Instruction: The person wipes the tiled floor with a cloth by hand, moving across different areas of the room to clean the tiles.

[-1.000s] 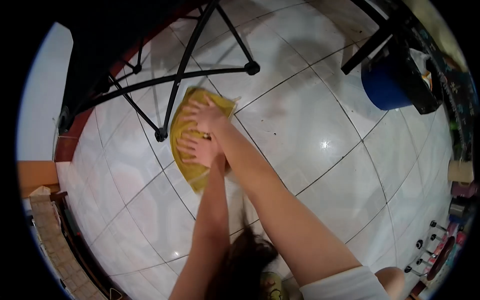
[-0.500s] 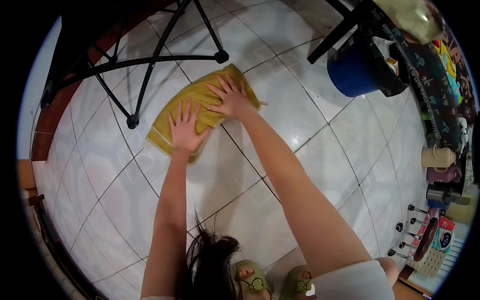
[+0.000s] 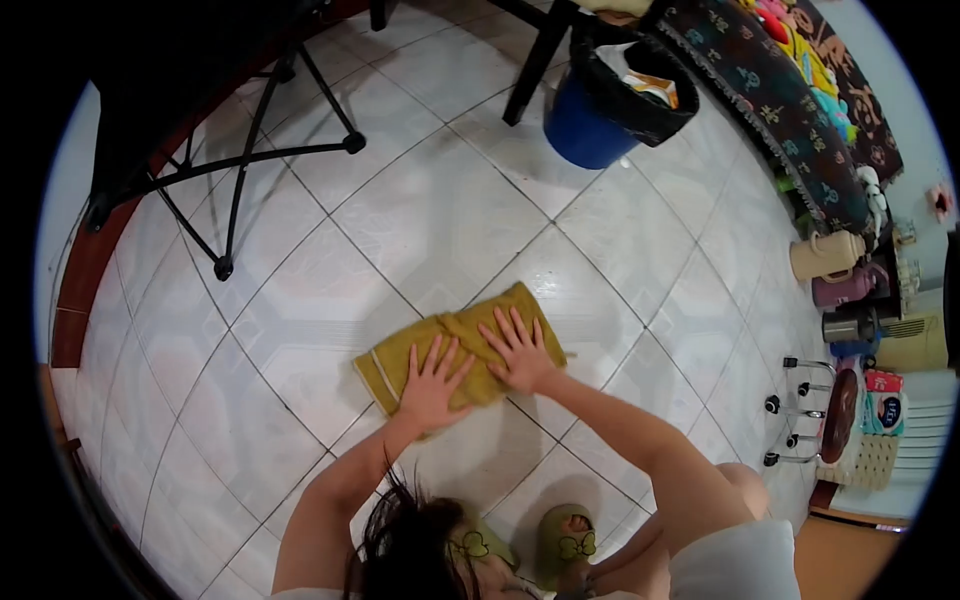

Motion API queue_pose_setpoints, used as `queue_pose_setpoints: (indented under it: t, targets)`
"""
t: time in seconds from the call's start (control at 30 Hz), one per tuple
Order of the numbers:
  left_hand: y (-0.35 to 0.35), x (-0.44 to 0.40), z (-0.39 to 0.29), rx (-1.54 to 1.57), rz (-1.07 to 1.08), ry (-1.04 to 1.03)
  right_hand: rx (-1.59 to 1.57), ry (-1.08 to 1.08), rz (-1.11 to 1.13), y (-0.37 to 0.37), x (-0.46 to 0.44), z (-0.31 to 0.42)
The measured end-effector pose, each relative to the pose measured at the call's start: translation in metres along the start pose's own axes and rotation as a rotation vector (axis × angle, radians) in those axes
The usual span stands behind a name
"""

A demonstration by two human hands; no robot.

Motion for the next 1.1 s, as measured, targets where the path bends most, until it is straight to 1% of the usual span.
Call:
queue_pose_setpoints:
  t: [0.07,0.13,0.23,0.37,0.43,0.53,0.63,0.73,0.8,0.87,1.0,1.03,1.1]
  targets:
    - [-0.012,0.009,-0.023,0.017,-0.004,-0.047,-0.018,-0.010,0.002,-0.007,0.030,-0.003]
    - [-0.017,0.013,-0.033,0.006,-0.033,-0.074,-0.038,-0.023,0.010,-0.008,0.045,0.001]
    - [-0.019,0.014,-0.031,0.004,-0.023,-0.055,-0.018,-0.037,-0.042,-0.011,0.042,0.008]
    - [-0.014,0.010,-0.020,0.066,-0.046,0.026,-0.010,-0.041,-0.094,-0.005,0.030,0.018]
    - [-0.004,0.000,-0.002,0.061,-0.050,0.102,-0.042,-0.026,-0.149,0.005,0.003,0.027]
    - [0.016,-0.022,0.045,0.066,-0.153,0.271,-0.045,-0.032,-0.180,0.025,-0.060,0.043]
    - [0.032,-0.045,0.079,0.023,-0.261,0.517,0.021,0.060,-0.233,0.039,-0.132,0.054]
    - [0.032,-0.064,0.101,0.005,-0.379,0.742,0.081,0.218,-0.152,0.060,-0.189,0.065]
    - [0.040,-0.080,0.114,0.037,-0.423,0.848,0.100,0.312,-0.106,0.071,-0.221,0.071]
    - [0.048,-0.097,0.134,0.050,-0.471,0.937,0.044,0.282,-0.115,0.080,-0.248,0.072]
    - [0.057,-0.141,0.190,-0.003,-0.468,0.982,-0.033,0.226,-0.187,0.100,-0.310,0.059]
    - [0.064,-0.154,0.203,-0.037,-0.459,0.958,-0.025,0.223,-0.228,0.106,-0.326,0.052]
    - [0.077,-0.175,0.225,-0.089,-0.433,0.929,0.004,0.172,-0.242,0.118,-0.359,0.042]
Point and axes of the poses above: each hand's wrist, its own x-axis away from the middle knuckle, its own y-axis out of the back of the hand, z = x × y, the point moved 4 cm from there along -x, towards the middle knuckle, and after that the axes turned 10 degrees about -y, right-handed, at the moved point
